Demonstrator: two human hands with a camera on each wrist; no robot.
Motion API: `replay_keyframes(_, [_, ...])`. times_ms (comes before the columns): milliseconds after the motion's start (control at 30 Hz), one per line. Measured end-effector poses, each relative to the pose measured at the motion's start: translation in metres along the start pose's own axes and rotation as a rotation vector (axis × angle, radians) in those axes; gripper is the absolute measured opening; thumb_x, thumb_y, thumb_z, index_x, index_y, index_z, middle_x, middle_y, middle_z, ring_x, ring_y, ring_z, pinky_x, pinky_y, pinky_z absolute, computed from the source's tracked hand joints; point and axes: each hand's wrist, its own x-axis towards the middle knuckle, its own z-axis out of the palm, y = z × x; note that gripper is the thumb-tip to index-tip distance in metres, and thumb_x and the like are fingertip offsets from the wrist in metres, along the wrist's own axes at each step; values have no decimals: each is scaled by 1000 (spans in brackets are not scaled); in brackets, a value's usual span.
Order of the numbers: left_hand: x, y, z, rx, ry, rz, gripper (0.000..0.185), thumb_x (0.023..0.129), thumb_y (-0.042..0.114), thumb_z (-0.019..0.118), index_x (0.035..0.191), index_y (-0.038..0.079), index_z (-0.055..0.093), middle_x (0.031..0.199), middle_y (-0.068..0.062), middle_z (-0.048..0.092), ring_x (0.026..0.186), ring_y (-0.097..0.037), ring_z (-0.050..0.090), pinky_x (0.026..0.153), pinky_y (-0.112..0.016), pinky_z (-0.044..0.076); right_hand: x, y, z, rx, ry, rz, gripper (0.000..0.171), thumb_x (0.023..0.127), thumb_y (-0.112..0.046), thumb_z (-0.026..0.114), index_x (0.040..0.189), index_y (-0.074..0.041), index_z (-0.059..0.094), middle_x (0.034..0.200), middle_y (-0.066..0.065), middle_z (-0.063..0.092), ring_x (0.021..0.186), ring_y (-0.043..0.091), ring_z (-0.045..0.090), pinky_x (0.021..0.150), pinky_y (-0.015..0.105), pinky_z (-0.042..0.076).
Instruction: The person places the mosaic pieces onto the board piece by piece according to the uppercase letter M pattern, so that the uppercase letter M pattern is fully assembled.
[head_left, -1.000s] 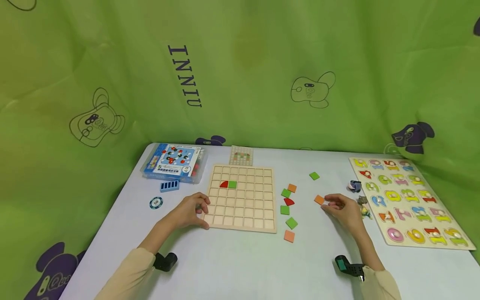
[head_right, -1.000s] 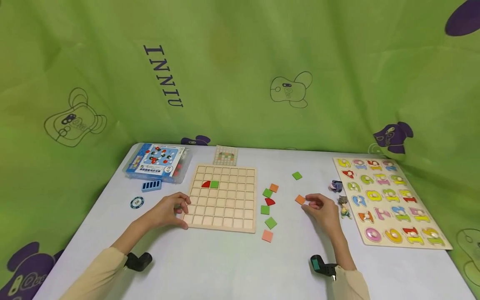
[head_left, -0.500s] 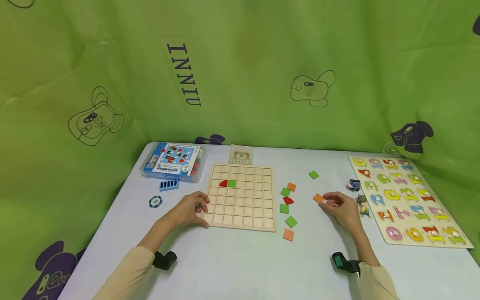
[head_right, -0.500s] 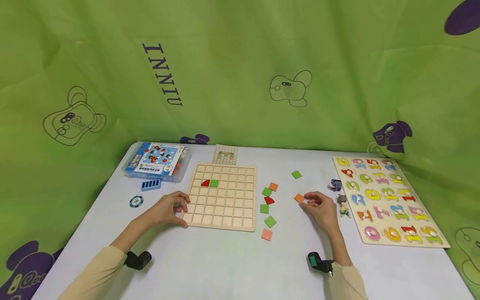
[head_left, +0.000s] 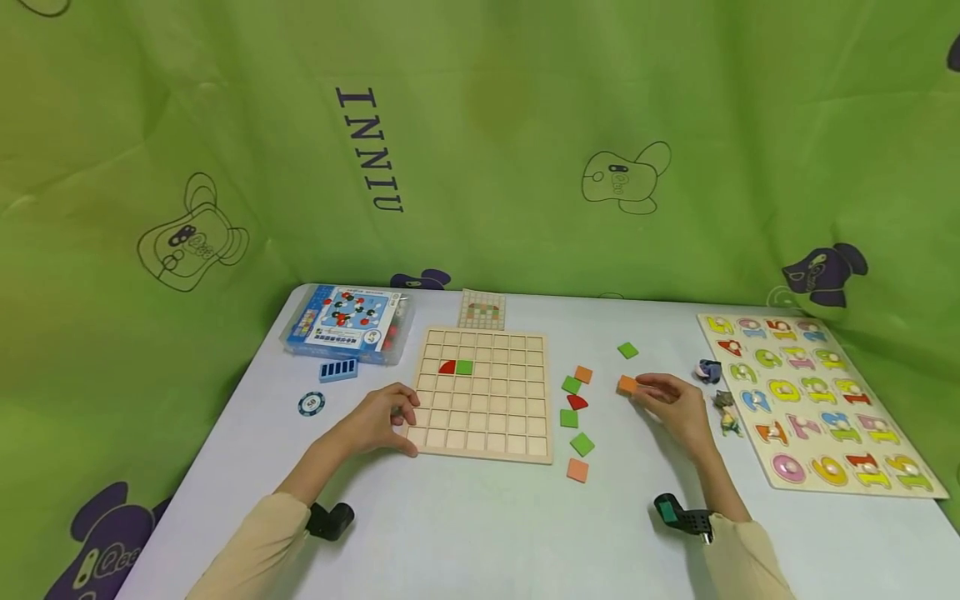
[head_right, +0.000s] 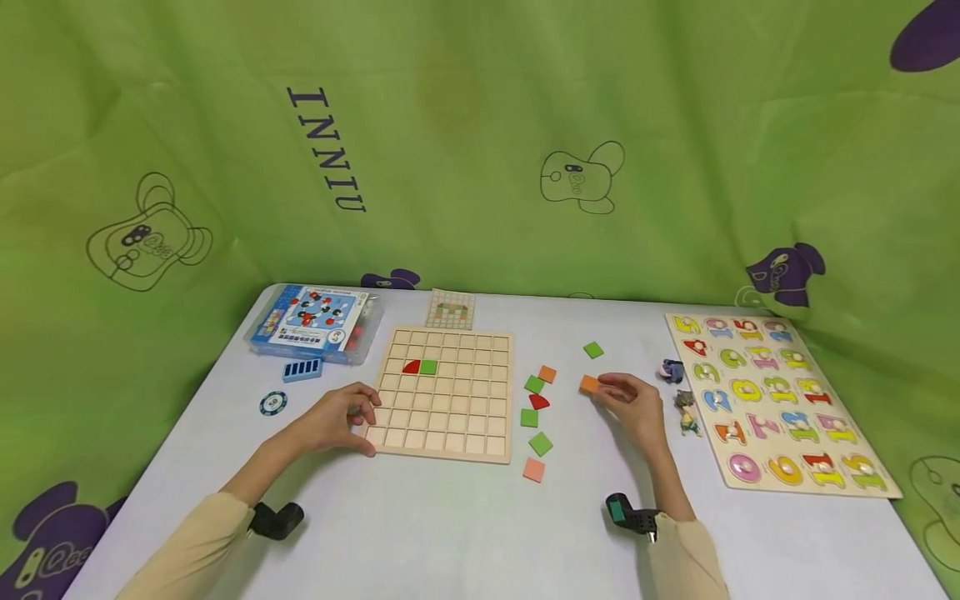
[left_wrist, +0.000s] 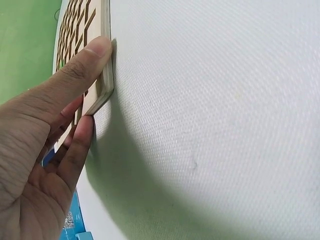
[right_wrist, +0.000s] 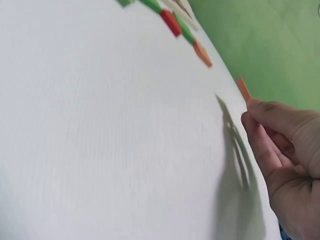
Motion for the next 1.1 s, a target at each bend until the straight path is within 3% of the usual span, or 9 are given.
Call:
replay_keyframes(133, [0, -1, 0, 5, 3, 0, 36, 60, 18, 91, 78, 9, 61, 116, -6, 57, 84, -16, 52, 72, -24, 49, 8, -8, 15, 100, -28, 1, 31, 86, 0, 70, 114, 10, 61, 114, 30, 61, 86, -4, 63, 75, 11, 52])
replay_keyframes(300, [0, 0, 0, 6, 0, -6, 36, 60, 18, 91, 78, 8, 61, 116, -6, 57, 84, -16, 52, 73, -24, 49, 15, -22, 34, 141, -68, 15, 33, 86, -2, 69, 116, 9, 60, 116, 29, 60, 87, -1, 63, 76, 13, 52])
replay_keyframes(533, [1, 1, 0, 10, -3, -17, 36, 60, 17, 91, 78, 8, 61, 116, -6, 57, 84, -17, 53, 73, -24, 50, 25, -35, 62, 141, -114, 29, 32, 87, -5, 70, 116, 6, 62, 115, 25, 63, 91, 9, 65, 75, 13, 51])
replay_keyframes(833, [2, 3, 0, 20, -3, -42, 37, 58, 16, 92, 76, 7, 62, 114, -6, 57, 81, -17, 51, 69, -22, 46, 35, -56, 106, 186, -204, -39, 28, 84, 4, 69, 111, 7, 64, 111, 24, 64, 97, 34, 65, 74, 21, 55])
replay_keyframes(1100, [4, 5, -2, 12, -11, -64, 37, 58, 16, 92, 77, 7, 62, 115, -6, 57, 82, -15, 51, 71, -24, 48, 43, -66, 140, 130, -256, -98, 26, 82, 3, 72, 107, 7, 66, 104, 22, 67, 89, 33, 66, 75, 26, 56])
